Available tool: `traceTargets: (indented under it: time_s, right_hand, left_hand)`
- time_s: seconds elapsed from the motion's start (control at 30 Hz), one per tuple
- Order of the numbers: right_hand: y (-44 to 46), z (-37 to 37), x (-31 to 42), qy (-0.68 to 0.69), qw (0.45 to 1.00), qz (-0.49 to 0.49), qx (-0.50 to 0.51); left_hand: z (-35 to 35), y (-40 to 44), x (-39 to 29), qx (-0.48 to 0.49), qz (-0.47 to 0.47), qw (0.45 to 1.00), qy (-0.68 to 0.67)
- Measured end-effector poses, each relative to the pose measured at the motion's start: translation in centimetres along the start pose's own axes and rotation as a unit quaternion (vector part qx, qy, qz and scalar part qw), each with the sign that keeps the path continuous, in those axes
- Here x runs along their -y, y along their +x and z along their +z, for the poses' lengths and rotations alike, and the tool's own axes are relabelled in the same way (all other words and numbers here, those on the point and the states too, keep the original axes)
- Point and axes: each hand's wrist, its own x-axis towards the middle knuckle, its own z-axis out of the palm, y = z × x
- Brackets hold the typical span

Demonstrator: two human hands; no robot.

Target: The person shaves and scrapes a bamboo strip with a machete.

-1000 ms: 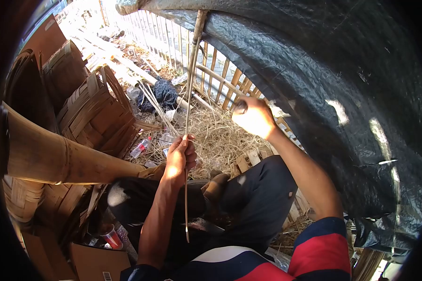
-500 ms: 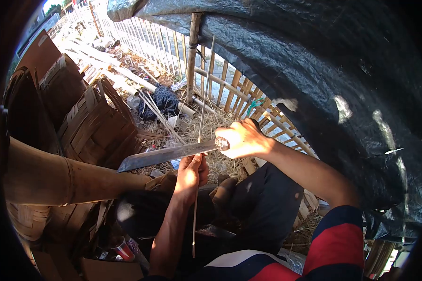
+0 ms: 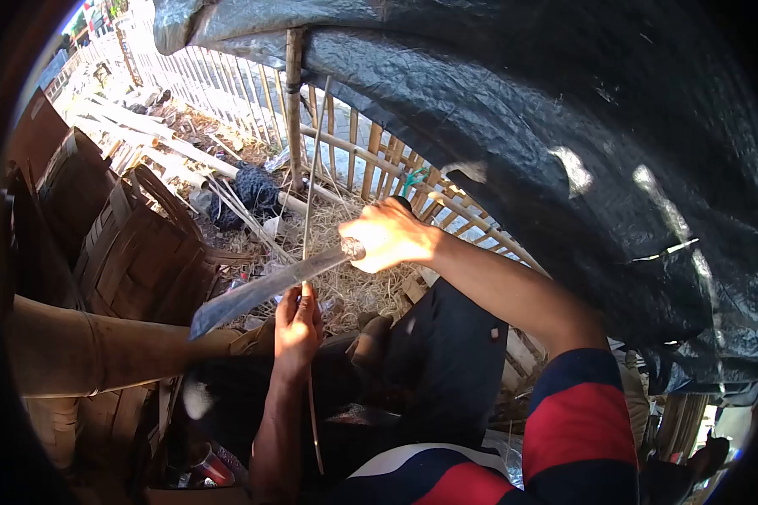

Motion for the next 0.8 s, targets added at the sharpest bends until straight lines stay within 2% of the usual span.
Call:
traceTargets:
  time_s: [0.03, 0.1, 0.17, 0.3, 0.37, 0.4, 0.5, 0.57, 0.63, 0.67, 0.7, 0.8]
  right_hand:
    - [0.1, -0.1, -0.1, -0.016, 0.999, 0.035, -0.001]
    - [0.2, -0.3, -0.9, -0.003, 0.994, 0.104, -0.022]
    - [-0.2, 0.1, -1.4, -0.008, 0.991, 0.116, -0.065]
    - [-0.8, 0.7, -0.8, -0.013, 0.993, 0.067, -0.094]
    - [-0.9, 0.9, -1.0, 0.007, 0.997, -0.030, -0.074]
    - [-0.8, 1.1, -1.2, -0.026, 0.995, -0.050, -0.083]
    - [-0.5, 1.3, -2.3, -0.047, 0.991, -0.031, -0.124]
    - [-0.5, 1.0, -2.6, -0.012, 0.989, 0.041, -0.141]
    - [-0.4, 1.6, -3.7, 0.029, 0.978, 0.049, -0.199]
    - [-0.6, 1.1, -3.4, 0.022, 0.979, 0.055, -0.193]
    - [-1.1, 0.5, -2.9, 0.073, 0.984, 0.058, -0.153]
    - [-1.3, 0.5, -1.8, -0.009, 0.996, 0.009, -0.088]
  left_hand:
    - [-0.2, -0.1, 0.0, -0.025, -0.007, 1.000, -0.015]
    - [-1.2, -0.1, 0.0, -0.010, -0.014, 1.000, -0.018]
    - [-0.8, -0.5, -0.4, -0.001, -0.020, 1.000, 0.008]
    - [-1.2, -0.4, 0.4, 0.015, 0.028, 0.999, 0.018]
    - [-1.2, -0.4, 0.8, 0.016, 0.036, 0.999, -0.001]
    - [-0.9, -0.5, 0.6, -0.003, 0.031, 0.999, -0.009]
    - [-0.7, -0.6, 0.7, -0.037, 0.031, 0.999, -0.012]
    - [-1.0, -1.0, 0.3, 0.005, 0.061, 0.994, 0.088]
    - [-0.9, -0.7, 0.6, 0.000, 0.069, 0.994, 0.087]
    - [-0.8, -0.9, 0.5, 0.005, 0.076, 0.993, 0.094]
    - [-0.6, -0.9, 0.4, 0.009, 0.084, 0.991, 0.100]
    - [-0.5, -0.8, 0.4, 0.018, 0.068, 0.995, 0.069]
